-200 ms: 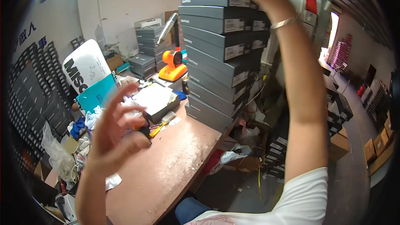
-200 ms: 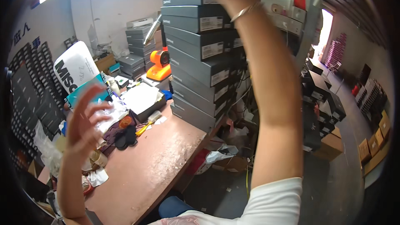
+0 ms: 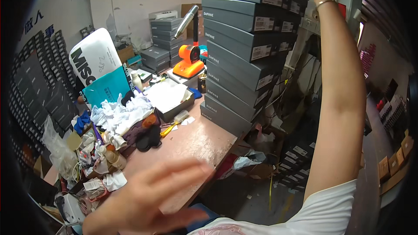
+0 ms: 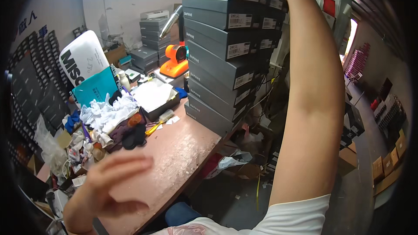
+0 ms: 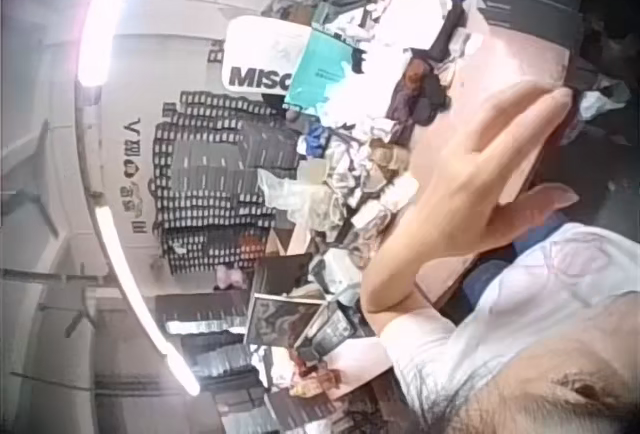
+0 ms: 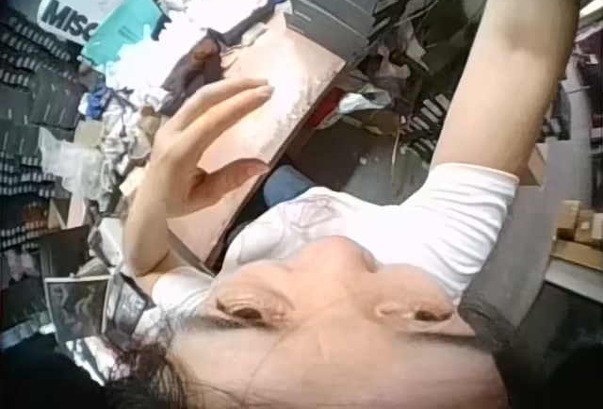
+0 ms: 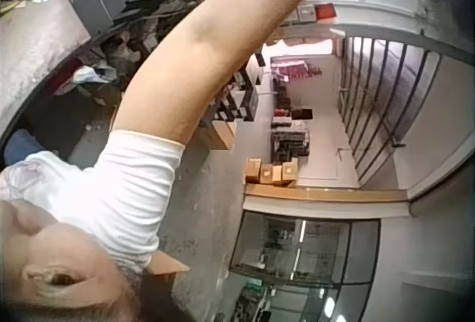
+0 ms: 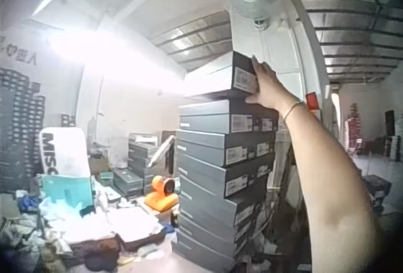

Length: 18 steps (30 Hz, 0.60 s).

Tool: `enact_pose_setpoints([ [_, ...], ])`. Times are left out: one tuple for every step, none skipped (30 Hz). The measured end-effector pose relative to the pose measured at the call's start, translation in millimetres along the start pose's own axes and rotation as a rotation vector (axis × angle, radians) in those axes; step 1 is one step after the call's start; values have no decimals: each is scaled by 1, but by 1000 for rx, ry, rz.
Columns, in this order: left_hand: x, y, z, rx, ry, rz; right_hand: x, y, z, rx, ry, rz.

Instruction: Inspecting and packing a pair of high-heeled shoes into a branded shoe box with protective tissue paper.

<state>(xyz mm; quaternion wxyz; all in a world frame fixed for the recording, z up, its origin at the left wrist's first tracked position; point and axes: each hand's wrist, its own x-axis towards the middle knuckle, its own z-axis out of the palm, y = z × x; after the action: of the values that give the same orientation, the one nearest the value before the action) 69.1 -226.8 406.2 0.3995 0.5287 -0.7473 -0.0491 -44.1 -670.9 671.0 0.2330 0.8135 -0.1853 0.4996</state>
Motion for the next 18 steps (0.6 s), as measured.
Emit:
enact_pose_setpoints([
  [0, 20, 3, -18, -49, 9, -5, 6, 19, 117, -155, 65],
  [-1, 34, 8, -28, -59, 26, -21, 16, 45, 48, -169, 43],
  [-3, 43, 15, -46, -69, 75, -37, 25, 55, -54, -175, 22],
  [-7, 42, 20, -10, -34, 173, -63, -9, 51, 51, -105, -57],
  [-20, 51, 20, 83, 15, 228, -93, -80, 53, 217, -7, -151],
  [-25, 64, 13, 92, 9, 197, -120, -124, 57, 353, -82, -216],
  [-33, 63, 16, 115, 39, 241, -150, -162, 64, 510, -200, -291],
  [-40, 62, 19, 139, 68, 287, -182, -199, 66, 617, -335, -405],
  [-44, 61, 25, 146, 90, 350, -216, -229, 63, 631, -612, -448],
  [-52, 65, 28, 93, 88, 356, -249, -259, 73, 696, -771, -571],
  [-62, 69, 31, 48, 99, 349, -284, -292, 78, 720, -1035, -607],
  [-69, 67, 37, -58, 120, 358, -330, -313, 85, 760, -1112, -617],
  [-80, 63, 44, -160, 153, 373, -366, -335, 88, 801, -1188, -642],
  [-94, 70, 51, -224, 187, 333, -396, -374, 87, 837, -1257, -684],
  [-111, 80, 58, -228, 238, 261, -421, -419, 84, 888, -1308, -773],
  [-129, 94, 66, -223, 294, 184, -444, -463, 72, 925, -1363, -876],
  [-147, 109, 66, -207, 319, 96, -461, -508, 55, 1121, -1309, -926],
  [-163, 123, 63, -199, 315, 5, -480, -548, 33, 1311, -1275, -944],
])
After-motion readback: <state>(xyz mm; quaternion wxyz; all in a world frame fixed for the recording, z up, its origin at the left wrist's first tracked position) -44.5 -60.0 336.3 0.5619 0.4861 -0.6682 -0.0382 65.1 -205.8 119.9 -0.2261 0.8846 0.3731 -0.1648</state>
